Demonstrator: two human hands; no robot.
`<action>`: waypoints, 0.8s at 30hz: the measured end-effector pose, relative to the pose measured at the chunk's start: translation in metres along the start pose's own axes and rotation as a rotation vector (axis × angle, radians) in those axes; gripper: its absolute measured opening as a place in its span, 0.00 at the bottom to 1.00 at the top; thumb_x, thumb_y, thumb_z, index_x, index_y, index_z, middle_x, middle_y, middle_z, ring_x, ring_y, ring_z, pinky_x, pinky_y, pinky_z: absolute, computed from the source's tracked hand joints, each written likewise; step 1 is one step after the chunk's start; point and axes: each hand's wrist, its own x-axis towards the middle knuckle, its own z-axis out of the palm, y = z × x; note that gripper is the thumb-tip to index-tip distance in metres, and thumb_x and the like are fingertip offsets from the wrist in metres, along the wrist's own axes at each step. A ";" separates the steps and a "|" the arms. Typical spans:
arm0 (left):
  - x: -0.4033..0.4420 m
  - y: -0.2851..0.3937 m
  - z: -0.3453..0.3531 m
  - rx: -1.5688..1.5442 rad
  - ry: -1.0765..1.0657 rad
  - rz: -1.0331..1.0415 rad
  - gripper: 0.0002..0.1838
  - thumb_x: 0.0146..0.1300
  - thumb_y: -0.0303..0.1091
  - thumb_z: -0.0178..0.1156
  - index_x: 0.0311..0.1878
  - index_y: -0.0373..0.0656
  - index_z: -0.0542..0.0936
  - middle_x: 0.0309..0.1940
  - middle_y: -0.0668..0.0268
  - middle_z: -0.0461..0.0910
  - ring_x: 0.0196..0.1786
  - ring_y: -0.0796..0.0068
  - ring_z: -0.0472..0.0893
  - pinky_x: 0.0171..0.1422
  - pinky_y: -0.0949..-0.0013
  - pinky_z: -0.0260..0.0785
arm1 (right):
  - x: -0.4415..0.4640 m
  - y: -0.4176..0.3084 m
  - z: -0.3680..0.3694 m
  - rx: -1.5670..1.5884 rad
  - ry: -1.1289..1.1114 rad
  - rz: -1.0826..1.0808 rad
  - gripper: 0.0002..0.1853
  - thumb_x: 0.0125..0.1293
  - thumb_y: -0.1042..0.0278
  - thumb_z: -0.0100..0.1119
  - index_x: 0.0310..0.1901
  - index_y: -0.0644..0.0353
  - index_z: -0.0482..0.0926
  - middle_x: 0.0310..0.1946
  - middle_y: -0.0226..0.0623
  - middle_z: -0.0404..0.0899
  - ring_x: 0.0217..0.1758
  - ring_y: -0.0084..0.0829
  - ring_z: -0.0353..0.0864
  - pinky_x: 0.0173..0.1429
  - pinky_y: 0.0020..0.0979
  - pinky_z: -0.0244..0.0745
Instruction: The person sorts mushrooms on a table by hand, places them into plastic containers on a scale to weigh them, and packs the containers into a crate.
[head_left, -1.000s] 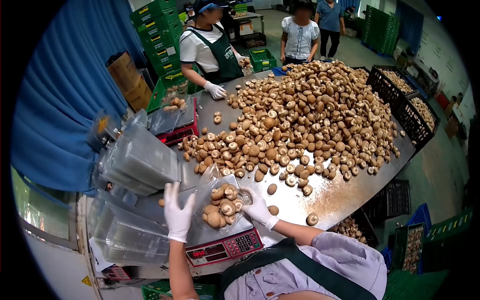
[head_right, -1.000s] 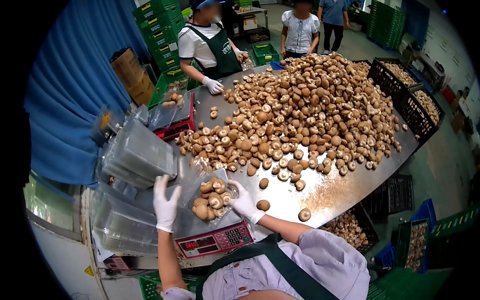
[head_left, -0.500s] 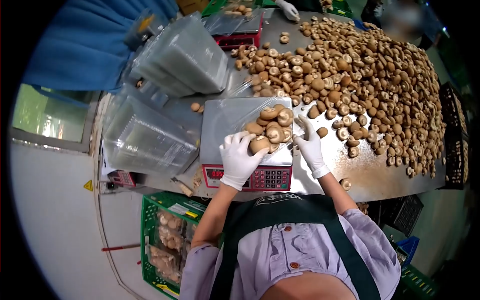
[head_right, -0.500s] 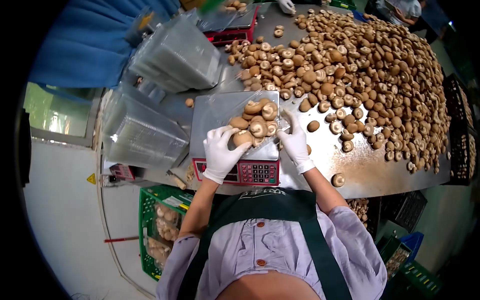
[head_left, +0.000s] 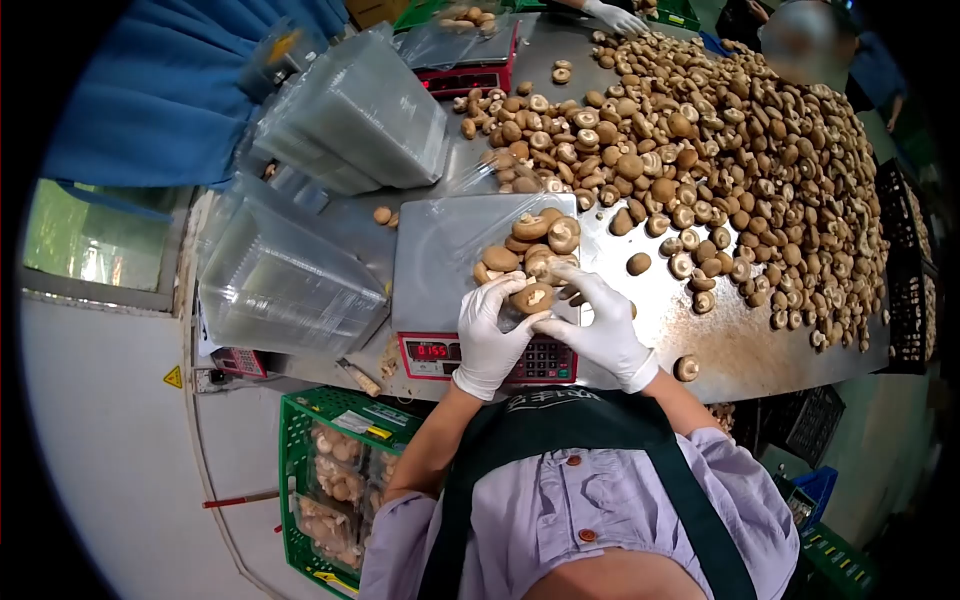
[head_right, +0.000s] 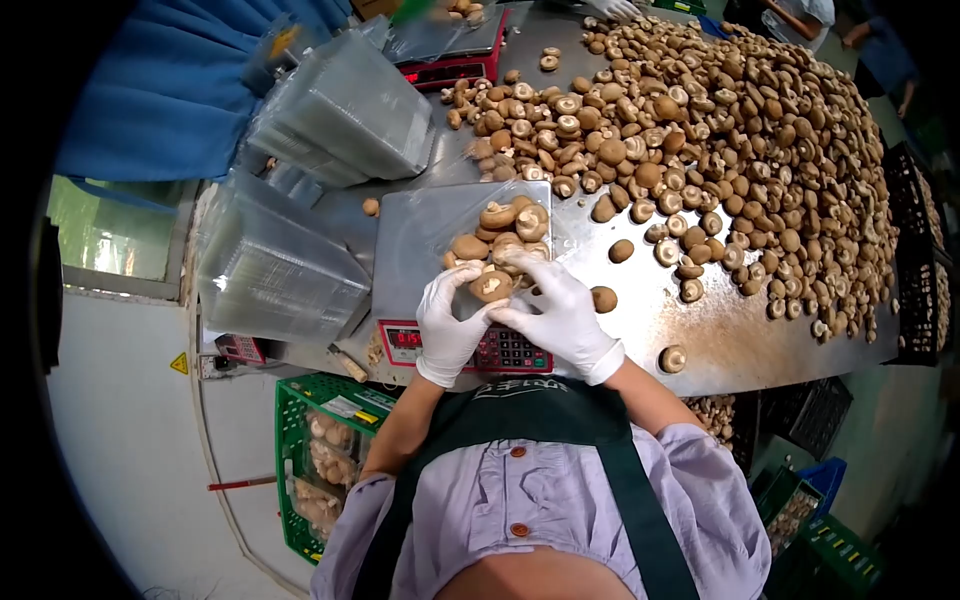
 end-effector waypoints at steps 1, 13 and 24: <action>-0.001 0.002 0.002 0.039 0.006 0.053 0.24 0.41 0.31 0.75 0.44 0.41 0.78 0.44 0.62 0.81 0.49 0.61 0.80 0.55 0.63 0.70 | 0.002 -0.001 0.003 -0.036 0.011 -0.020 0.31 0.46 0.63 0.75 0.53 0.60 0.76 0.46 0.43 0.80 0.48 0.39 0.81 0.53 0.31 0.76; 0.001 0.023 0.016 -0.095 -0.067 0.117 0.22 0.44 0.26 0.72 0.45 0.40 0.78 0.45 0.59 0.81 0.49 0.58 0.80 0.55 0.62 0.72 | -0.013 0.002 -0.023 0.243 -0.066 0.250 0.22 0.54 0.62 0.71 0.51 0.58 0.79 0.39 0.42 0.82 0.40 0.30 0.82 0.47 0.29 0.76; 0.060 0.008 0.017 0.093 -0.216 0.134 0.20 0.60 0.25 0.60 0.57 0.33 0.74 0.62 0.51 0.70 0.64 0.56 0.69 0.68 0.61 0.59 | -0.126 0.064 -0.077 0.280 0.396 0.623 0.18 0.55 0.60 0.67 0.44 0.62 0.79 0.32 0.39 0.82 0.37 0.27 0.80 0.45 0.28 0.76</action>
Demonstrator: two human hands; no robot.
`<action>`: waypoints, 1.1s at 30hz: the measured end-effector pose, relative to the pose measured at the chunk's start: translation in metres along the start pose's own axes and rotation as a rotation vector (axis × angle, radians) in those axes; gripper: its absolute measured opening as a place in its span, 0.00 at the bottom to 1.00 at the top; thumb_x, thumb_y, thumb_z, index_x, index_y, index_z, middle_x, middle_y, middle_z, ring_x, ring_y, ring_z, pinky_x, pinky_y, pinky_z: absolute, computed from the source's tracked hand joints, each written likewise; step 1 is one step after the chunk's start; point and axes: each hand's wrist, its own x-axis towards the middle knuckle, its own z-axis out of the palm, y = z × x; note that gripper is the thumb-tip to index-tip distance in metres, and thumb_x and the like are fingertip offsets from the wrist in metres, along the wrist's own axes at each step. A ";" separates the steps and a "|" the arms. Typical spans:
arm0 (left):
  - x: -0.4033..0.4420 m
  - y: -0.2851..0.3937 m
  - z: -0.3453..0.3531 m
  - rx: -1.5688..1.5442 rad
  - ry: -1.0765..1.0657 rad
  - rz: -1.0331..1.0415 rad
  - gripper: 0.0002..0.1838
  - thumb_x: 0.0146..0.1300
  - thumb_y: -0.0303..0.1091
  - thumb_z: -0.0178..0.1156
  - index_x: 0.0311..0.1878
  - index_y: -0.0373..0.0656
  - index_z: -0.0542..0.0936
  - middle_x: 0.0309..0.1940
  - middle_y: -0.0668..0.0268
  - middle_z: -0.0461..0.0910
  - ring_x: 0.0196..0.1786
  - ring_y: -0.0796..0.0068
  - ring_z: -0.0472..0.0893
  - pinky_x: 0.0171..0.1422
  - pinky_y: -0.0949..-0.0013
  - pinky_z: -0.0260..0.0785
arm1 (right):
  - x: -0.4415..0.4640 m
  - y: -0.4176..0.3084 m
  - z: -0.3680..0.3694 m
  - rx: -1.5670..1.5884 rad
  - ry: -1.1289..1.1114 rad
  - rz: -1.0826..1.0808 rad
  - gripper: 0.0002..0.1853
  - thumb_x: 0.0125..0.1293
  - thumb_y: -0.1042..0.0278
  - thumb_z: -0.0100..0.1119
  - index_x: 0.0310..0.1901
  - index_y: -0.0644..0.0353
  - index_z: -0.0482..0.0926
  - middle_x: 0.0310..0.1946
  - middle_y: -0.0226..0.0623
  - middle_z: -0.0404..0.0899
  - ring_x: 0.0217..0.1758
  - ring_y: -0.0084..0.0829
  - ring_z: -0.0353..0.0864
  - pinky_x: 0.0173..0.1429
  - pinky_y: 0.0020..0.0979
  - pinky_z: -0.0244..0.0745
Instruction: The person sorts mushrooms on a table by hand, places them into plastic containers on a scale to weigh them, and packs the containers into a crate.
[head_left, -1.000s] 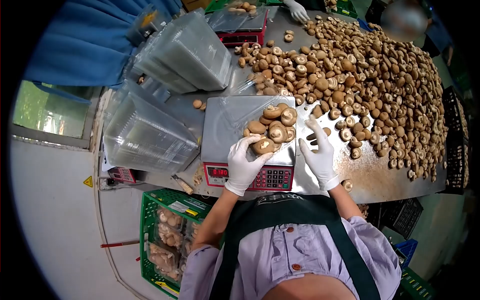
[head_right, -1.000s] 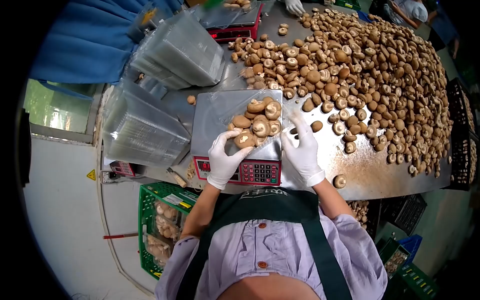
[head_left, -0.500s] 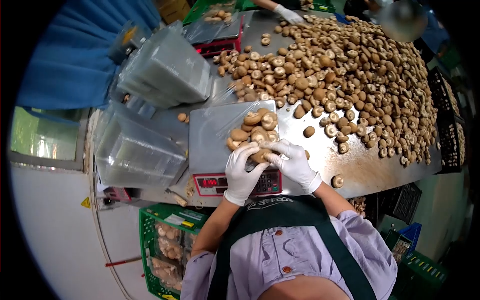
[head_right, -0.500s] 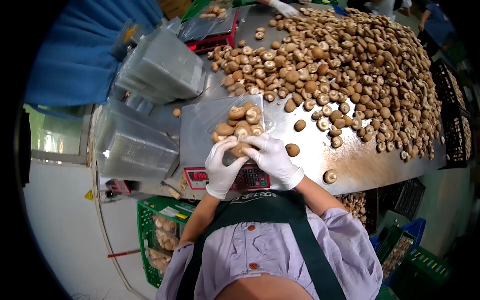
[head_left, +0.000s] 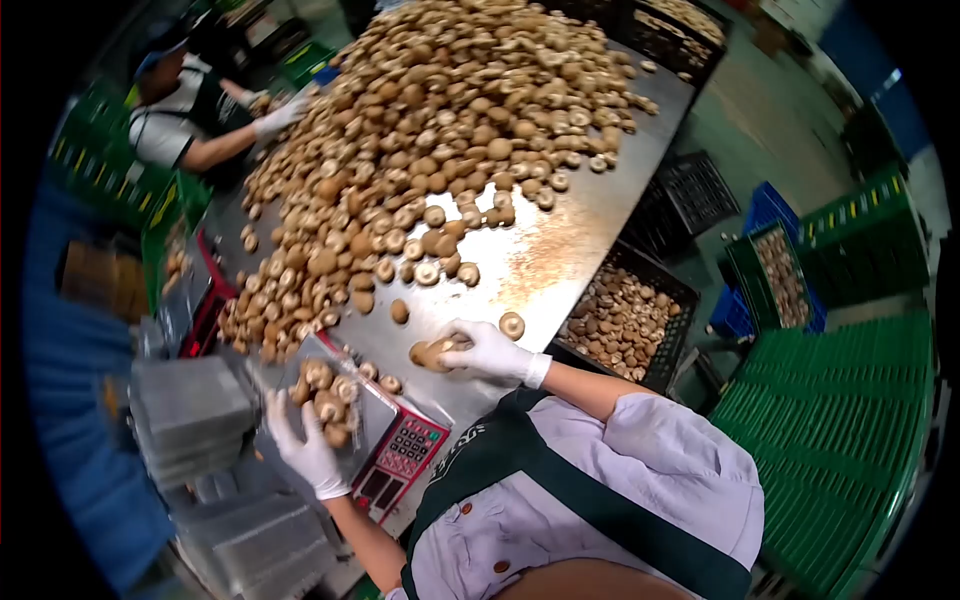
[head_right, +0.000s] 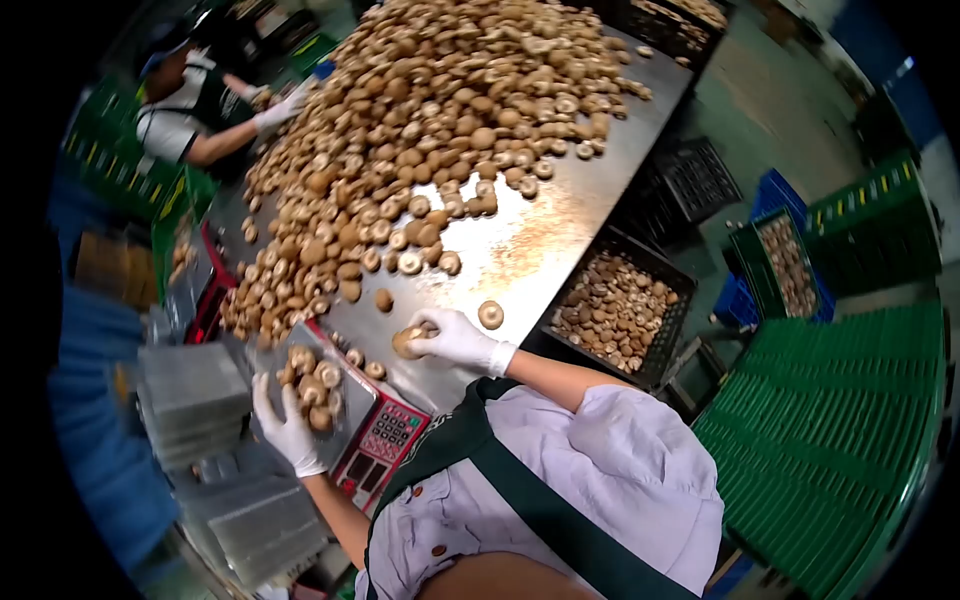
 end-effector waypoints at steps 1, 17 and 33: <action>0.005 -0.006 0.000 0.037 -0.022 -0.032 0.23 0.63 0.32 0.59 0.59 0.33 0.72 0.66 0.50 0.64 0.66 0.54 0.66 0.70 0.60 0.56 | -0.005 0.005 -0.020 -0.028 0.078 0.052 0.18 0.54 0.61 0.67 0.44 0.62 0.79 0.32 0.39 0.82 0.37 0.26 0.80 0.45 0.28 0.76; -0.017 -0.040 0.040 0.427 -0.251 -0.080 0.26 0.70 0.47 0.46 0.67 0.46 0.66 0.70 0.54 0.59 0.72 0.55 0.58 0.72 0.54 0.46 | -0.109 0.002 -0.326 -0.434 1.496 -0.161 0.14 0.59 0.66 0.66 0.45 0.62 0.80 0.38 0.36 0.83 0.39 0.24 0.81 0.46 0.26 0.75; -0.022 -0.044 0.044 0.385 -0.176 -0.041 0.24 0.66 0.40 0.55 0.63 0.40 0.70 0.67 0.50 0.63 0.69 0.51 0.62 0.71 0.56 0.53 | -0.087 0.081 -0.419 -0.628 1.554 0.094 0.18 0.59 0.57 0.65 0.48 0.54 0.78 0.42 0.44 0.83 0.44 0.41 0.84 0.48 0.35 0.78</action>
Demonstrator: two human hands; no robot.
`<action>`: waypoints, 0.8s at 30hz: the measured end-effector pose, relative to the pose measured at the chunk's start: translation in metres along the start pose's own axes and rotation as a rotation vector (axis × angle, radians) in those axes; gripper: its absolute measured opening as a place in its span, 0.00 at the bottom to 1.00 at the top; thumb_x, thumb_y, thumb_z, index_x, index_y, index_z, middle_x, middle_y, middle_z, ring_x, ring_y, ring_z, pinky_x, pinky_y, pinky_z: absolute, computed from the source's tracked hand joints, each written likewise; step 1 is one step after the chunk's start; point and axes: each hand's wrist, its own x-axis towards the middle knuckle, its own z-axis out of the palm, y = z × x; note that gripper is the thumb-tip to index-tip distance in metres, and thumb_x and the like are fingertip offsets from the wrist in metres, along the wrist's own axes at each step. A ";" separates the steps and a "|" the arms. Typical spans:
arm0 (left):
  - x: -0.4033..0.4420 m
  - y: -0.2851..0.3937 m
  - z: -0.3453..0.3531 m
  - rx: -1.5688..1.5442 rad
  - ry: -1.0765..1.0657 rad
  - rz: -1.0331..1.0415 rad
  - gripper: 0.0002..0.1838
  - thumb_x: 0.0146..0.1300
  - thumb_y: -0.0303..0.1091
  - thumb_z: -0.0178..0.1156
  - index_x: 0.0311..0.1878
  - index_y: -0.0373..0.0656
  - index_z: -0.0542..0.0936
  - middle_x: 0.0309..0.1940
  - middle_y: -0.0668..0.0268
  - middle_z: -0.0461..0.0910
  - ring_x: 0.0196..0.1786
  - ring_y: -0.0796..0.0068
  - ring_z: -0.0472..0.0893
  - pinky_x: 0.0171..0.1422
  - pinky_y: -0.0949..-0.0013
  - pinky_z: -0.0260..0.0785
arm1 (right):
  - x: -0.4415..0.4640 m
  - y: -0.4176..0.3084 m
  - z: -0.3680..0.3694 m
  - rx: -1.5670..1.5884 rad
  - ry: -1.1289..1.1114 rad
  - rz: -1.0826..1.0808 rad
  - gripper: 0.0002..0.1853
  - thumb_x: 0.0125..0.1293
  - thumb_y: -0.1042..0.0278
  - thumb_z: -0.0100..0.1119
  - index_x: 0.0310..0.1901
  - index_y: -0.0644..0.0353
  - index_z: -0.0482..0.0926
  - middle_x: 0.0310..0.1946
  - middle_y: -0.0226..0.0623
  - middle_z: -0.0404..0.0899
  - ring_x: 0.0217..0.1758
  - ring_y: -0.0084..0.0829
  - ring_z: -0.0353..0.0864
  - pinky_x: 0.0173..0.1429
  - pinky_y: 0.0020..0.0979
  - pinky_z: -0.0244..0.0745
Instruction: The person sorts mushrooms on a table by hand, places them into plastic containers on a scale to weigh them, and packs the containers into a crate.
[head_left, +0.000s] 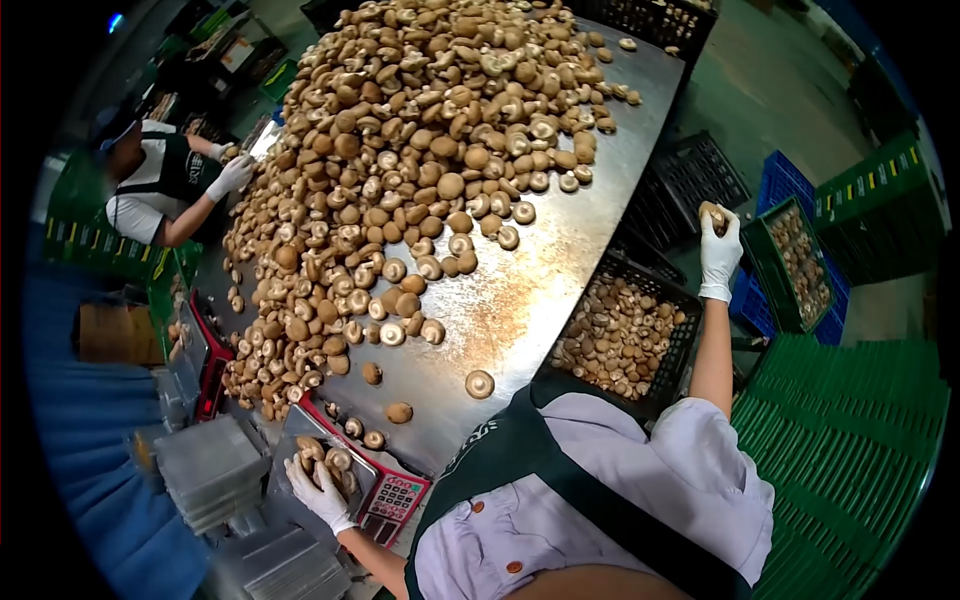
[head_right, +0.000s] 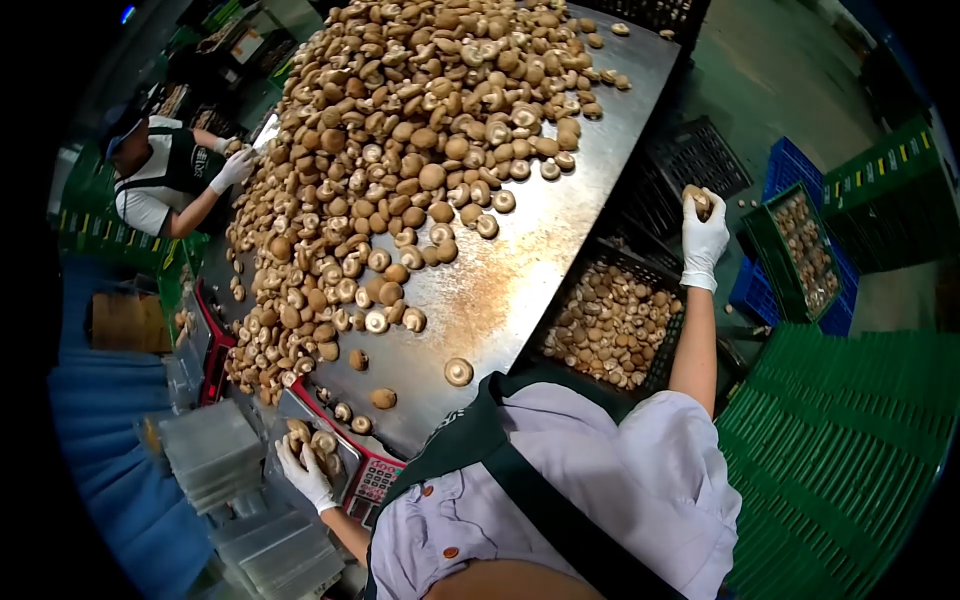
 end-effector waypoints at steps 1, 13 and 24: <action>0.000 0.001 -0.001 0.007 0.006 -0.010 0.24 0.66 0.40 0.55 0.63 0.40 0.70 0.67 0.50 0.63 0.69 0.51 0.62 0.71 0.56 0.53 | 0.004 0.018 0.011 -0.099 -0.062 0.018 0.20 0.59 0.53 0.64 0.49 0.54 0.77 0.39 0.45 0.83 0.43 0.45 0.83 0.48 0.38 0.77; -0.005 0.009 -0.004 -0.010 0.018 -0.020 0.32 0.61 0.43 0.58 0.68 0.44 0.65 0.69 0.55 0.62 0.70 0.54 0.62 0.71 0.53 0.49 | -0.030 -0.039 0.112 0.064 -0.499 -0.166 0.14 0.60 0.59 0.59 0.45 0.54 0.81 0.33 0.44 0.83 0.36 0.37 0.85 0.44 0.34 0.77; -0.011 0.022 -0.003 0.028 -0.012 -0.118 0.36 0.59 0.47 0.61 0.69 0.47 0.63 0.71 0.58 0.58 0.74 0.57 0.56 0.74 0.49 0.43 | -0.151 -0.178 0.219 -0.162 -0.787 -0.833 0.23 0.50 0.57 0.67 0.47 0.55 0.75 0.46 0.38 0.74 0.48 0.40 0.73 0.49 0.38 0.73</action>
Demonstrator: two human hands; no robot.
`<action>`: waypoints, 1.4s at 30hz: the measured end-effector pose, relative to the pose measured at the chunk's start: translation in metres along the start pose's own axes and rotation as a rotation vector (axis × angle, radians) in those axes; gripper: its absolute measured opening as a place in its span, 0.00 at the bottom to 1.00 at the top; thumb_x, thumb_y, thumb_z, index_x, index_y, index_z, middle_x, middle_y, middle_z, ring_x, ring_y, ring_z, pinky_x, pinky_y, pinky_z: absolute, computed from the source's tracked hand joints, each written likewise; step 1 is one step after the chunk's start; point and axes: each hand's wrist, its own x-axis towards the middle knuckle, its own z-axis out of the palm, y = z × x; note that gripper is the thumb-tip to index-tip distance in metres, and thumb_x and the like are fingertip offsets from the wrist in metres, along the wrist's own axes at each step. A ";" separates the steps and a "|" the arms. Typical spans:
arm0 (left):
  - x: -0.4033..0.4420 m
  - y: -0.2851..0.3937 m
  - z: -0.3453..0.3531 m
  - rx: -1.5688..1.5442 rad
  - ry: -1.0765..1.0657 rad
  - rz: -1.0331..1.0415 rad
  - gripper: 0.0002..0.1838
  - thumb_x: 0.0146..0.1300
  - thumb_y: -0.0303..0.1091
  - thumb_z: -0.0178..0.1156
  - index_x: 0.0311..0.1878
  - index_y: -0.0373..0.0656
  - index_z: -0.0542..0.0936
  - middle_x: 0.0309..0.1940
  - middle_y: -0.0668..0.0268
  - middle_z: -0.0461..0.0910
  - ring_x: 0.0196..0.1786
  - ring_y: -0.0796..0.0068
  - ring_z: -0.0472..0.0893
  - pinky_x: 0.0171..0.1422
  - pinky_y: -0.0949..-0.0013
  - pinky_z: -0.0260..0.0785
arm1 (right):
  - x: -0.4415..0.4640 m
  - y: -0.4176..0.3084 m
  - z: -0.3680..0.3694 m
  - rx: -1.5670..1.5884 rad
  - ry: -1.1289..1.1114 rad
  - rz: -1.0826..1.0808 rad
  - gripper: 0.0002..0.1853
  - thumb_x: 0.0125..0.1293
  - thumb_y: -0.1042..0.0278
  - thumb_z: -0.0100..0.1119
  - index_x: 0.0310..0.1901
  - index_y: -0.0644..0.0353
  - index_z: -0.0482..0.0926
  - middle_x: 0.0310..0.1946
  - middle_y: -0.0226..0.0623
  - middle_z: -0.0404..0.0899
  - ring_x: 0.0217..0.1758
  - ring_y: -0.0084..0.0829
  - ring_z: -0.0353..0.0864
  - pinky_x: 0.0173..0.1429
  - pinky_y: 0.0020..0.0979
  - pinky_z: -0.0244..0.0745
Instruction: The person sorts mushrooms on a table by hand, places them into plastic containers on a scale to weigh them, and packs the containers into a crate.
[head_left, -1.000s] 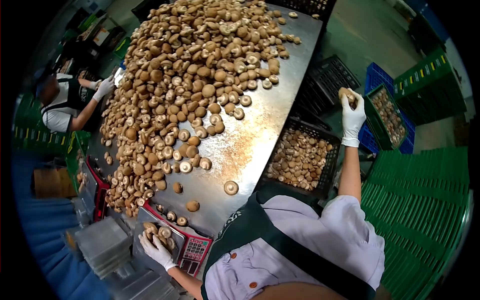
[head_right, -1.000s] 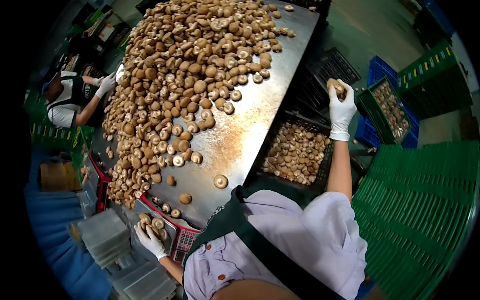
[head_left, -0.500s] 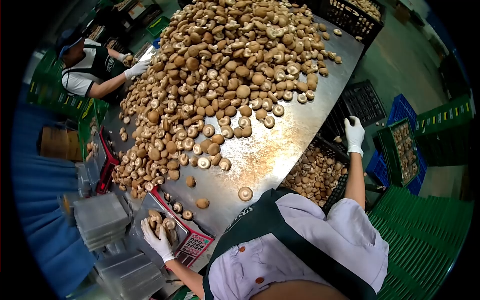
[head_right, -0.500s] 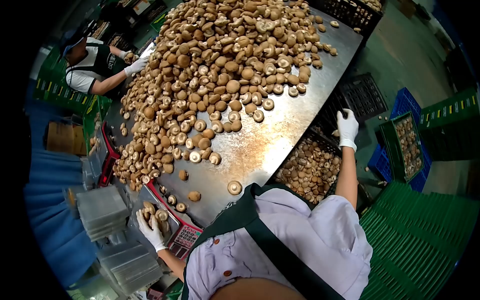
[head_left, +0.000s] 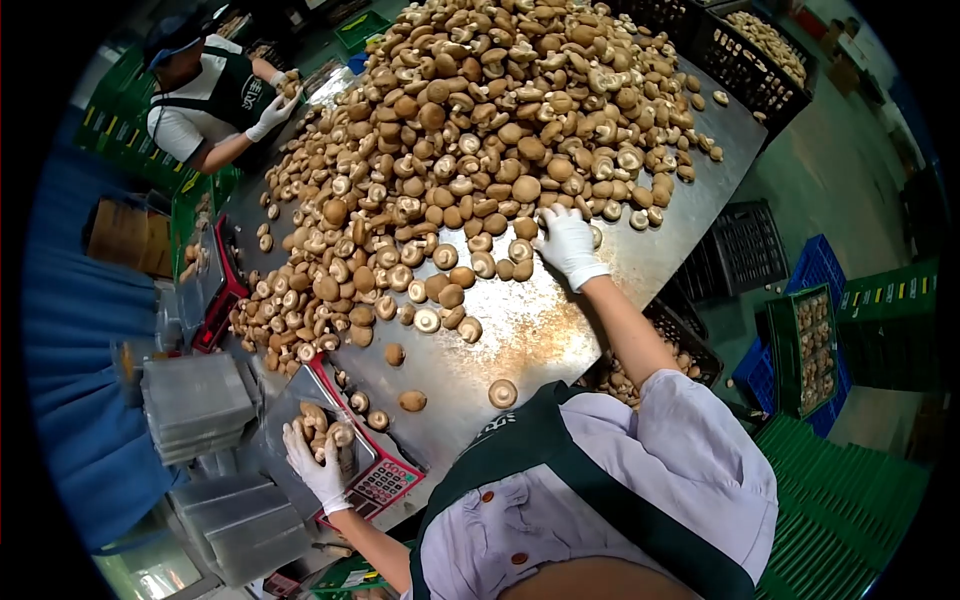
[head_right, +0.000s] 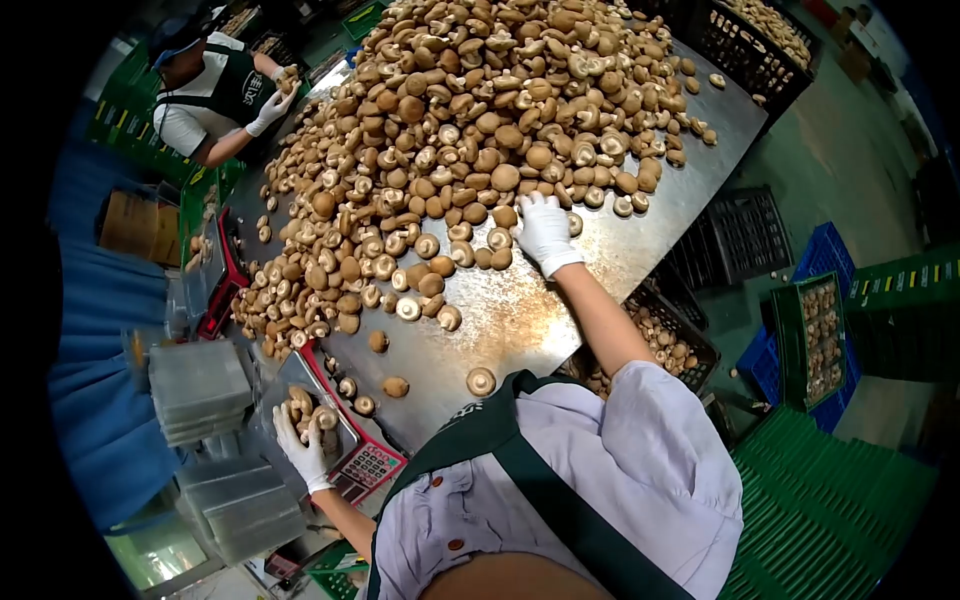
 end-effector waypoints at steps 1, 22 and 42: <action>0.000 0.005 0.000 0.016 0.006 -0.018 0.36 0.58 0.44 0.63 0.69 0.47 0.64 0.71 0.57 0.58 0.74 0.56 0.55 0.74 0.51 0.44 | 0.001 -0.011 0.002 -0.053 -0.018 0.029 0.24 0.49 0.58 0.67 0.48 0.57 0.75 0.47 0.39 0.73 0.48 0.42 0.73 0.50 0.39 0.73; -0.001 0.016 -0.001 -0.103 0.048 -0.059 0.34 0.56 0.36 0.65 0.66 0.43 0.67 0.71 0.56 0.58 0.73 0.54 0.56 0.74 0.56 0.48 | 0.062 -0.025 0.010 -0.012 -0.011 0.101 0.32 0.53 0.63 0.65 0.61 0.56 0.68 0.60 0.43 0.71 0.51 0.42 0.78 0.50 0.41 0.77; -0.038 -0.017 0.006 -0.117 0.171 -0.394 0.31 0.65 0.34 0.55 0.70 0.43 0.60 0.72 0.44 0.50 0.76 0.50 0.46 0.77 0.55 0.38 | -0.060 -0.241 -0.023 1.350 -1.183 0.002 0.15 0.73 0.59 0.44 0.50 0.59 0.75 0.33 0.31 0.77 0.30 0.25 0.80 0.33 0.26 0.77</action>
